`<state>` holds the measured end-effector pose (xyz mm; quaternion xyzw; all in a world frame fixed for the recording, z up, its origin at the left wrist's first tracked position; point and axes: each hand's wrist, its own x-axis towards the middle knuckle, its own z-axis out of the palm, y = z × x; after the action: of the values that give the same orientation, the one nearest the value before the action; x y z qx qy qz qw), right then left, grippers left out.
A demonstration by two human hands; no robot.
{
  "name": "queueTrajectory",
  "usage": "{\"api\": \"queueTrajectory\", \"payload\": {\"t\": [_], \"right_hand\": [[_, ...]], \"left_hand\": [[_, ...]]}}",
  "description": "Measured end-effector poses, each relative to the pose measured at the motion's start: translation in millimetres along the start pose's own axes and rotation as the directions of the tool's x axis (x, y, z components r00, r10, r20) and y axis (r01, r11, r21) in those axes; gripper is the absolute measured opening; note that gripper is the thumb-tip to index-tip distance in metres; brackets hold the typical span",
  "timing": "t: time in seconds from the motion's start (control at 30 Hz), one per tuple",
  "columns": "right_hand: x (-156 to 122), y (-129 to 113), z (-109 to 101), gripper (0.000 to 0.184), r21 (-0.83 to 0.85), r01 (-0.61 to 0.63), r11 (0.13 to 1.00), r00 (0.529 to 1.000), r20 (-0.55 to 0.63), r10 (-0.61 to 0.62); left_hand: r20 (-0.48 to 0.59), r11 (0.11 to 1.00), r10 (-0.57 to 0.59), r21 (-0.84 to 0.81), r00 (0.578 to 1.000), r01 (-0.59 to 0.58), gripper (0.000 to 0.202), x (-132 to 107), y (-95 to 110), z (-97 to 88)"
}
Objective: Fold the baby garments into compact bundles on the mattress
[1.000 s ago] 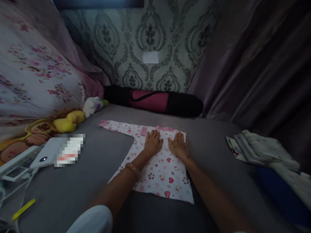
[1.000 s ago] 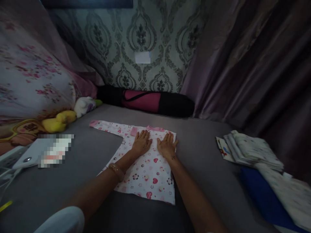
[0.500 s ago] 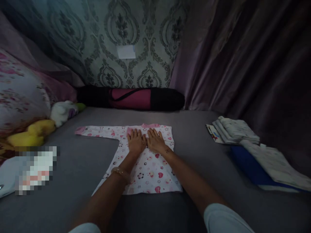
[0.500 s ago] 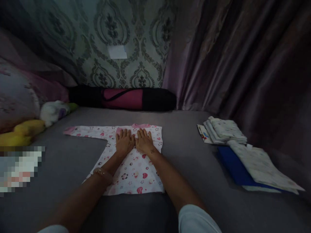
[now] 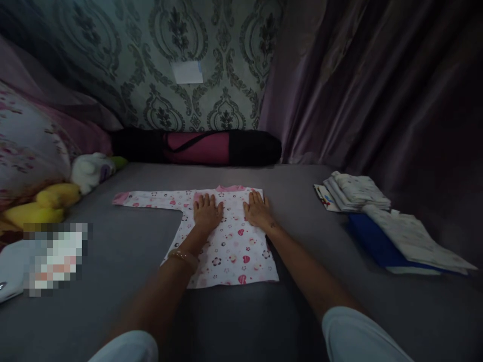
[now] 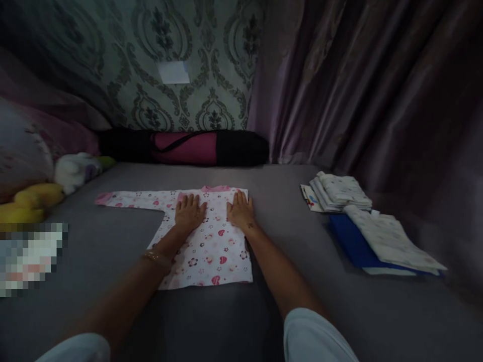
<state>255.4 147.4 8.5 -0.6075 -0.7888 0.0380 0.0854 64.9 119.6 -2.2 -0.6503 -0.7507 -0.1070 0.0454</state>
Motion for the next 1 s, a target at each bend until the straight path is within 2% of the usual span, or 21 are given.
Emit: {"api": "queueTrajectory", "payload": {"t": [0.1,0.27,0.43,0.77,1.0], "right_hand": [[-4,12,-5,0.062,0.01,0.031,0.999,0.999,0.026,-0.032],[-6,27,-12,0.063,0.041,0.047,0.998,0.992,0.115,-0.051],[-6,30,-12,0.063,0.035,0.058,0.998,0.992,0.112,-0.062],[1,34,1,0.062,-0.026,0.075,0.997,0.996,0.051,-0.074],[1,34,-1,0.062,-0.041,0.072,0.997,0.994,0.08,-0.069]], "left_hand": [[0.02,0.997,0.077,-0.005,0.997,-0.077,0.066,-2,-11,-3.5],[0.089,0.996,0.089,-0.021,0.992,-0.088,0.065,-1,-20,-5.8],[0.083,0.991,0.134,-0.04,0.988,-0.131,0.066,-1,-26,-6.6],[-0.02,0.998,0.044,-0.047,0.999,-0.045,0.056,1,-28,0.8],[0.001,0.998,0.041,-0.04,0.999,-0.041,0.059,3,-26,-6.6]]}}
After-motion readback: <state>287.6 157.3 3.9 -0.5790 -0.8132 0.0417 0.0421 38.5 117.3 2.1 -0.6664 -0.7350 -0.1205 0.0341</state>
